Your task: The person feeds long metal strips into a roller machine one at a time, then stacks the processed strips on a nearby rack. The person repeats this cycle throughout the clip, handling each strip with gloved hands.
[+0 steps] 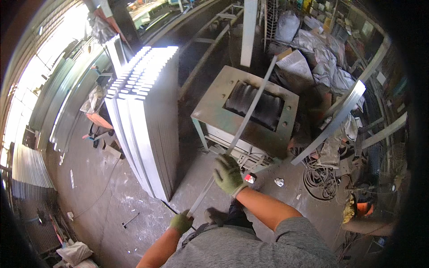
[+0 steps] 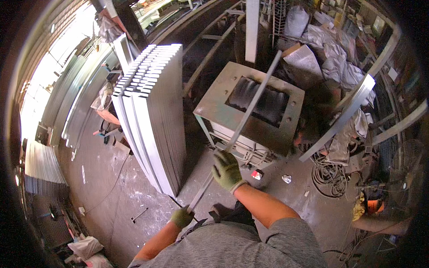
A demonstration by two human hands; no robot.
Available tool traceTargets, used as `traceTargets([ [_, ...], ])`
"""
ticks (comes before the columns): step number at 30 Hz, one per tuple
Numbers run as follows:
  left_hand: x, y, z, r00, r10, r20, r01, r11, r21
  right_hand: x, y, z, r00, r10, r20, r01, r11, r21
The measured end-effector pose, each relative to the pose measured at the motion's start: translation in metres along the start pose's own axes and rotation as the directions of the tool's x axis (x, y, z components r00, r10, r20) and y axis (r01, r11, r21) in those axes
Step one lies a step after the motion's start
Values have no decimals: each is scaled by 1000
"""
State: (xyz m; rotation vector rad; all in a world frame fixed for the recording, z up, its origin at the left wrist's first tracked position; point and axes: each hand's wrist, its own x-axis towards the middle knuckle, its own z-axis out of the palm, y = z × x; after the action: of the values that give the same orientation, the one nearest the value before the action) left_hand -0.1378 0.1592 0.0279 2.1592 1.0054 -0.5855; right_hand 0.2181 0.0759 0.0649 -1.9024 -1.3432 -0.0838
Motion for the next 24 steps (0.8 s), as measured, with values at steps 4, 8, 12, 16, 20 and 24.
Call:
traceTargets([
  [4,109,124,-39,994,98,-43,-96,994,41,-39,58,-24,971,202,-131,-208,977,-39],
  [8,210,232,-92,964,251,-83,-239,962,133,-137,112,-48,882,465,-76,-471,868,-156],
  [12,302,328,-135,948,318,-29,-287,888,359,-259,149,-95,529,843,99,-770,526,-362],
  [16,340,402,-159,991,118,-57,-103,972,211,-355,176,-138,149,986,70,-856,164,-490],
  [20,360,437,-166,982,162,-93,-141,969,203,-405,219,-143,48,982,184,-816,145,-560],
  [24,409,448,-168,963,270,22,-251,859,446,-399,255,-118,72,890,450,-655,383,-651],
])
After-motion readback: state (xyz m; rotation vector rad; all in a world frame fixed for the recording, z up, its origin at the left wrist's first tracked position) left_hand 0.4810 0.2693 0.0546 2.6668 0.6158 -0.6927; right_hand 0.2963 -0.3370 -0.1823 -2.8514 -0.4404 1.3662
